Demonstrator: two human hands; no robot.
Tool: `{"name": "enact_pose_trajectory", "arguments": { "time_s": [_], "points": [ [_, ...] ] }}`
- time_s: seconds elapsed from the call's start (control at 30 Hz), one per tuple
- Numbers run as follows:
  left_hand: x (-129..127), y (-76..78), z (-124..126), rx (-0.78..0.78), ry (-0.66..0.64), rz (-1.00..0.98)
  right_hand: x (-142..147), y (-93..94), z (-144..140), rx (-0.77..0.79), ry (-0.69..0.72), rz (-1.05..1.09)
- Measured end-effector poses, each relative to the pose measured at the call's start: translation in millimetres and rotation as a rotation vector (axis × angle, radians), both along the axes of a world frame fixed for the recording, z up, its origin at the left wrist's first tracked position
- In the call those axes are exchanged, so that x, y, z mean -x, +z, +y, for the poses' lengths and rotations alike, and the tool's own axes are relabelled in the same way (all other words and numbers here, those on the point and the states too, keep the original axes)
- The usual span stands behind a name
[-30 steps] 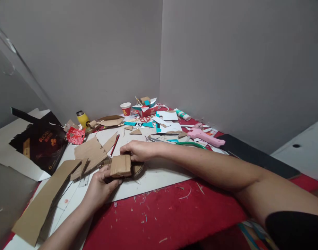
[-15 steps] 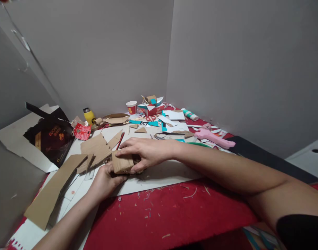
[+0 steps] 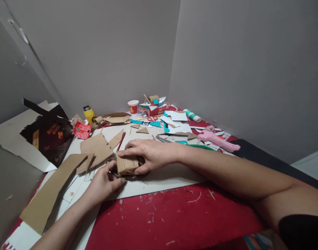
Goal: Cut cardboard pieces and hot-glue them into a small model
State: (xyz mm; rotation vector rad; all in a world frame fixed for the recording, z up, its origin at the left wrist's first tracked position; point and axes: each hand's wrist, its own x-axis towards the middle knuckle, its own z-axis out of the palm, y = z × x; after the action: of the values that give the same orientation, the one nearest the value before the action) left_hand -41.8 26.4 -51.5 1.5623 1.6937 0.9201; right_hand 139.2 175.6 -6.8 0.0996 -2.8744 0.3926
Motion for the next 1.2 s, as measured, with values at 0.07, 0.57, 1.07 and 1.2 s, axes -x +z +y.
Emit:
{"name": "enact_pose_trajectory", "arguments": {
  "time_s": [0.07,0.57,1.07,1.2],
  "points": [
    [-1.1,-0.4,0.7,-0.011,0.002,-0.006,-1.6,0.5,-2.9,-0.042,-0.014,-0.013],
    [0.8,18.2,-5.7,0.049,-0.028,-0.150,-14.2,23.6,-4.0,-0.041,-0.105,0.049],
    [-19.0,57.8,-12.2,-0.152,0.001,-0.032,-26.6,32.5,-20.3,0.691,0.042,-0.098],
    [-1.7,63.0,-4.2,-0.191,0.050,-0.053,-44.0,48.9,-13.5,0.659,0.011,0.002]
  ]
}}
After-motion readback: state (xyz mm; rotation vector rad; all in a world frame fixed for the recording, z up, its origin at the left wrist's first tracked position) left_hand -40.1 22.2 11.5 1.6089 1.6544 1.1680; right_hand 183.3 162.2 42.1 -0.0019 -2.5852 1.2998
